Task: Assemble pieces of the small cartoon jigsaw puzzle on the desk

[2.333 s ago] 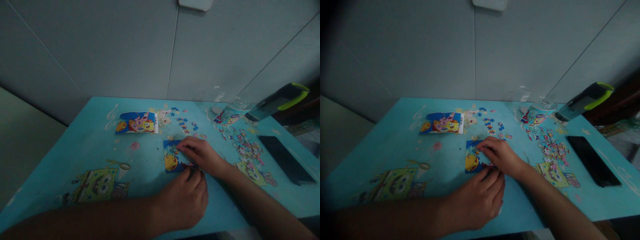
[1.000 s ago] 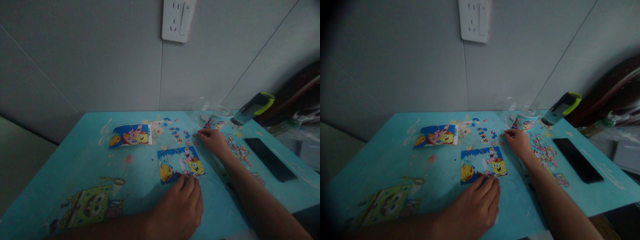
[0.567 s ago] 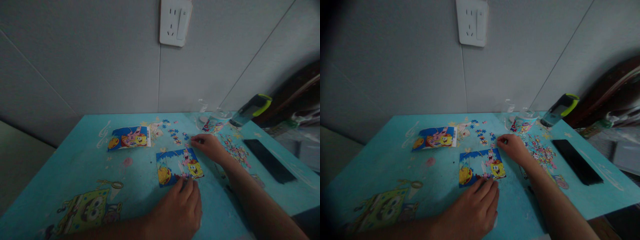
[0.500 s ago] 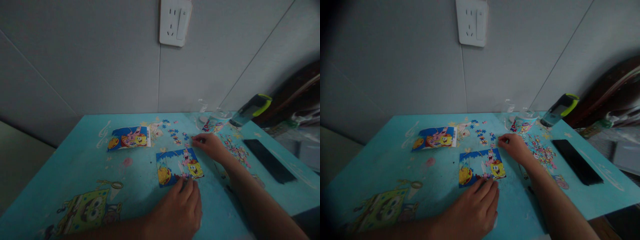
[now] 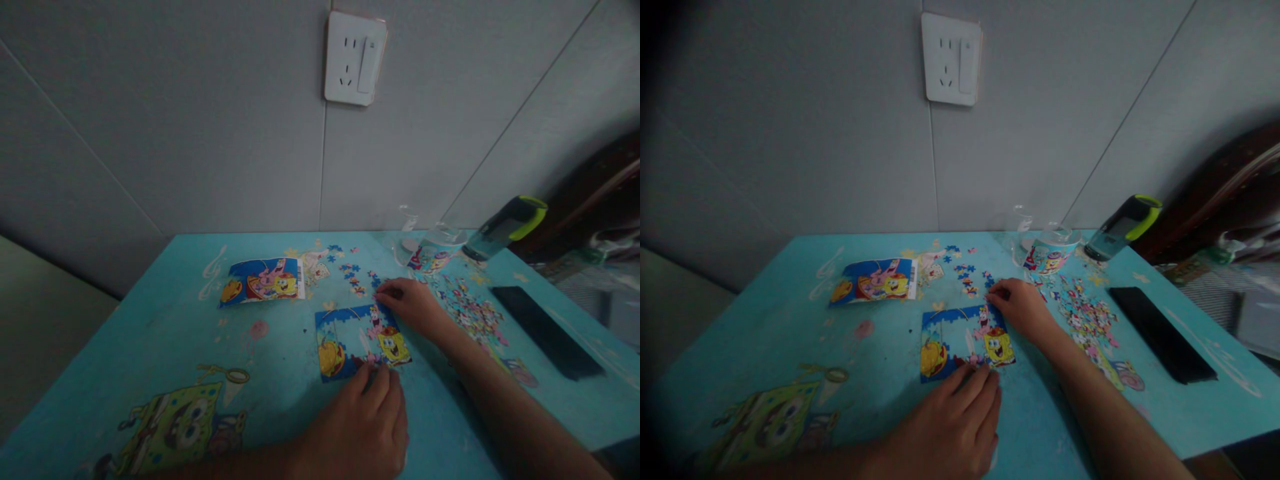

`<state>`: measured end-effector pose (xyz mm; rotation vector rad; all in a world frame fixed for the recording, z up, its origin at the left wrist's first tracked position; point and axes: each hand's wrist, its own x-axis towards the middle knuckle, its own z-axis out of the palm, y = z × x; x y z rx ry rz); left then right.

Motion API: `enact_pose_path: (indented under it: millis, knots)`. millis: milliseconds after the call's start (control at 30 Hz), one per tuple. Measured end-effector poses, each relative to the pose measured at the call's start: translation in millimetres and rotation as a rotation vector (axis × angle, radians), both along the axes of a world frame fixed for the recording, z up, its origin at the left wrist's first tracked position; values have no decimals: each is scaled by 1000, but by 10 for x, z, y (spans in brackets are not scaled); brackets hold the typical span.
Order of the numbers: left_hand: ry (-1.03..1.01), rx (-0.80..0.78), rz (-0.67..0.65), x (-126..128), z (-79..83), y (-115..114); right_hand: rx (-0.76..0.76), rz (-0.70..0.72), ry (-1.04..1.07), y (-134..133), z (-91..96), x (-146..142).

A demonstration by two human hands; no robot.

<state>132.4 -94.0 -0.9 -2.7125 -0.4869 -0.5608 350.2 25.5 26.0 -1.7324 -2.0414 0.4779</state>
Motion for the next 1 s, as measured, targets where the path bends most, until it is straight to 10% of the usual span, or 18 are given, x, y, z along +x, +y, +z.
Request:
enact_pose_path:
  millis: [1000]
  knots:
    - [33, -64, -6, -22, 74, -19, 26, 13, -88, 22, 34, 130]
